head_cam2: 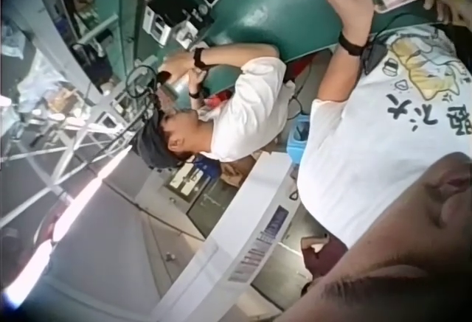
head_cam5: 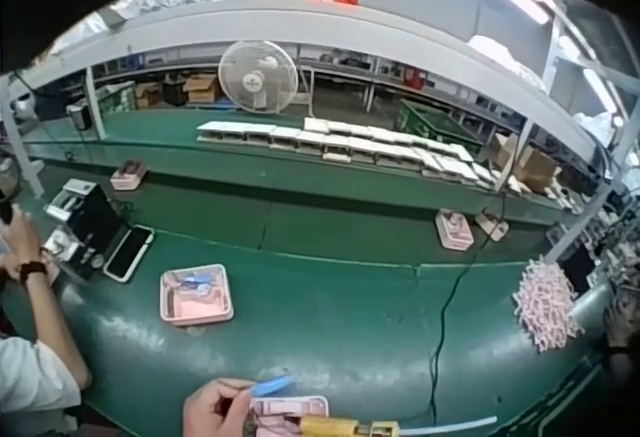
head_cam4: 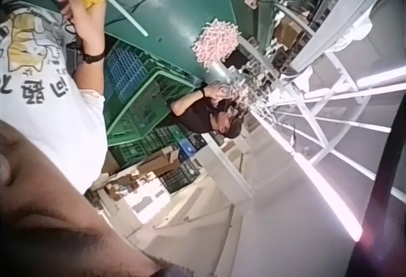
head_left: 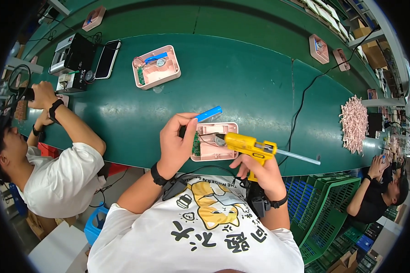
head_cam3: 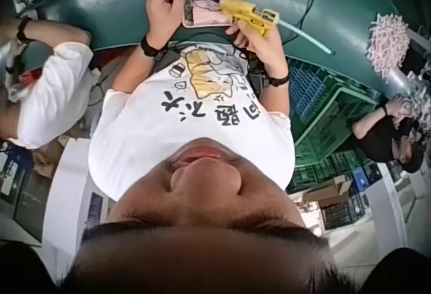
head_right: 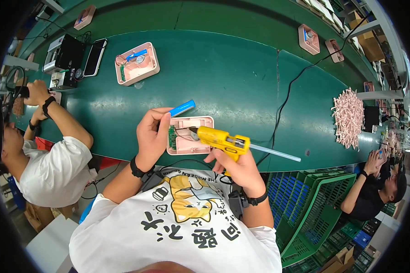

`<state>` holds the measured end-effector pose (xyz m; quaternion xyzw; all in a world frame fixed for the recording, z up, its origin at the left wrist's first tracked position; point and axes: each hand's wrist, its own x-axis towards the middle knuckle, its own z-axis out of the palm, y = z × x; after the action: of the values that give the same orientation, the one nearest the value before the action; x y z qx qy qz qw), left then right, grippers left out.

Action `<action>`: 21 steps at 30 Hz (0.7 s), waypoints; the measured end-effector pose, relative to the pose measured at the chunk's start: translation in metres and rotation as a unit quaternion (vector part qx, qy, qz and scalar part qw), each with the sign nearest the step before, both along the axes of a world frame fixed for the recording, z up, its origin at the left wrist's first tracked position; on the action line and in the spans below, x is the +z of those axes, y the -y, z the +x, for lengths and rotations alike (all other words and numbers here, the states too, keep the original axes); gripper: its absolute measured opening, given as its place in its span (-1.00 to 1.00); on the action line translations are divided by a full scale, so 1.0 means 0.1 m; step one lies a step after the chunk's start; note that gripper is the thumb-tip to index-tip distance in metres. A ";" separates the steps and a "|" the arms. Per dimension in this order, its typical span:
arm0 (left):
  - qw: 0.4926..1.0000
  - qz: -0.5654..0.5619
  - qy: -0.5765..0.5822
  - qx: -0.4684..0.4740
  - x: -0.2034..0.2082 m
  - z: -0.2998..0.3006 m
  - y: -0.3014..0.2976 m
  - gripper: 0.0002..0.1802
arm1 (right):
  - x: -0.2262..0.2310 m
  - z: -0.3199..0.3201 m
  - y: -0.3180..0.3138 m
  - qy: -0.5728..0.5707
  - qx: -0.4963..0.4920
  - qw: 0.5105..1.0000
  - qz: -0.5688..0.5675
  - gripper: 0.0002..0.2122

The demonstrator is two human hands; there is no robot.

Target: The person picks up a pink plastic housing, places a blue battery inside, and applies adhesive to the components using a glue gun before setting it back on the conveyor belt.

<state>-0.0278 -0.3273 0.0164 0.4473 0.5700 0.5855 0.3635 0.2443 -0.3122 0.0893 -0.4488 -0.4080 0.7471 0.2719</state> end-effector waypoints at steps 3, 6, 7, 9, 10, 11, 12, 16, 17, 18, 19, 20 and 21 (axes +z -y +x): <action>0.997 0.000 -0.076 -0.010 -0.01 0.00 -0.01 -0.91 | 0.06 -0.19 -0.10 0.162 0.104 0.981 0.024 -0.63; 0.995 0.014 -0.100 -0.012 -0.02 -0.01 -0.03 -0.90 | 0.10 -0.35 -0.13 0.222 0.106 0.967 0.072 -0.67; 0.993 0.022 -0.113 -0.014 -0.02 -0.02 -0.03 -0.90 | 0.11 -0.39 -0.14 0.251 0.107 0.957 0.096 -0.70; 0.993 0.022 -0.116 -0.013 -0.01 -0.03 -0.03 -0.90 | 0.11 -0.45 -0.15 0.258 0.115 0.952 0.117 -0.70; 0.993 0.023 -0.119 -0.016 -0.01 -0.03 -0.03 -0.90 | 0.11 -0.47 -0.15 0.264 0.119 0.947 0.138 -0.70; 0.992 0.023 -0.122 -0.019 -0.01 -0.03 -0.02 -0.90 | 0.12 -0.48 -0.15 0.270 0.122 0.942 0.158 -0.71; 0.992 0.024 -0.121 -0.017 0.00 -0.03 -0.02 -0.90 | 0.12 -0.47 -0.15 0.270 0.124 0.941 0.159 -0.71; 0.993 0.026 -0.117 -0.012 0.02 -0.01 -0.01 -0.91 | 0.18 -0.38 -0.15 0.248 0.105 0.955 0.127 -0.72; 0.993 0.029 -0.115 -0.004 0.04 -0.01 -0.02 -0.91 | 0.21 -0.34 -0.16 0.233 0.095 0.964 0.091 -0.72; 0.993 0.032 -0.113 0.003 0.06 -0.02 -0.02 -0.90 | 0.24 -0.29 -0.17 0.217 0.083 0.971 0.055 -0.71; 0.993 0.034 -0.111 0.010 0.08 -0.02 -0.03 -0.90 | 0.25 -0.24 -0.17 0.200 0.071 0.977 0.019 -0.71; 0.993 0.034 -0.111 0.009 0.10 -0.01 -0.03 -0.90 | 0.24 -0.17 -0.16 0.201 0.071 0.977 0.018 -0.71; 0.993 0.047 -0.105 0.006 0.12 -0.01 -0.01 -0.89 | 0.21 -0.09 -0.12 0.189 0.043 0.981 0.021 -0.71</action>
<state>-0.0286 -0.3260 0.0289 0.5195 0.5797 0.5634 0.2767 0.2351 -0.3001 0.1107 -0.5580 -0.4862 0.6515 0.1669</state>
